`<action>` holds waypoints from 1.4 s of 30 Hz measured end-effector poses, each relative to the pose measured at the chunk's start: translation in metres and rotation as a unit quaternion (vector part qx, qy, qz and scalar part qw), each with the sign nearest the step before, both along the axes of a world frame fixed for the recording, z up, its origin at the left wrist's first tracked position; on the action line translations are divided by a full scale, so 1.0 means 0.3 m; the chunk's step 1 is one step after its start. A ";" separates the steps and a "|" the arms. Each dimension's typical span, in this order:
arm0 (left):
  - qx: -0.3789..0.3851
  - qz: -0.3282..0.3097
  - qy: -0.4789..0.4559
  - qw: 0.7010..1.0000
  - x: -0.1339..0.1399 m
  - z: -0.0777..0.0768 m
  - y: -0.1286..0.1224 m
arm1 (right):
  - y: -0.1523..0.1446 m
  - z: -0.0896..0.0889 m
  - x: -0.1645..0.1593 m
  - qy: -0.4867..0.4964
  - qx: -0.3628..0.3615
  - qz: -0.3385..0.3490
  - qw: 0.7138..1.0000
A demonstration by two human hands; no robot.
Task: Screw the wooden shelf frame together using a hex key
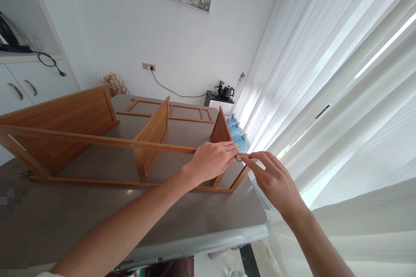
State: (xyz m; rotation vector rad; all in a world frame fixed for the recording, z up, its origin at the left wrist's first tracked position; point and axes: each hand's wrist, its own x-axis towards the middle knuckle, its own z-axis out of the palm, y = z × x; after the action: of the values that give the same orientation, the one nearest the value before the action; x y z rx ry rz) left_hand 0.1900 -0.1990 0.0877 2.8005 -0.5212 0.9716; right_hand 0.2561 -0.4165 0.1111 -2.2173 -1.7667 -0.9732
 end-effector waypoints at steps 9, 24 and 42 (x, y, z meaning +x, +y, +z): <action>-0.001 0.004 0.010 1.000 0.000 0.002 0.000 | 0.018 -0.159 -0.008 0.113 0.165 -0.025 0.979; -0.006 0.003 0.010 1.000 -0.003 0.004 -0.004 | 0.006 -0.170 -0.008 0.112 0.181 -0.037 0.976; -0.004 0.000 0.004 1.000 0.000 0.000 0.000 | -0.019 -0.060 0.007 0.050 0.052 -0.008 0.997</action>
State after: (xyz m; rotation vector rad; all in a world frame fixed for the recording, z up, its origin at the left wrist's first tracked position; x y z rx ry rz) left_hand 0.1898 -0.1990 0.0877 2.7966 -0.5152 0.9600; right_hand 0.2583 -0.4223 0.0931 -2.1792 -1.6196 -0.9200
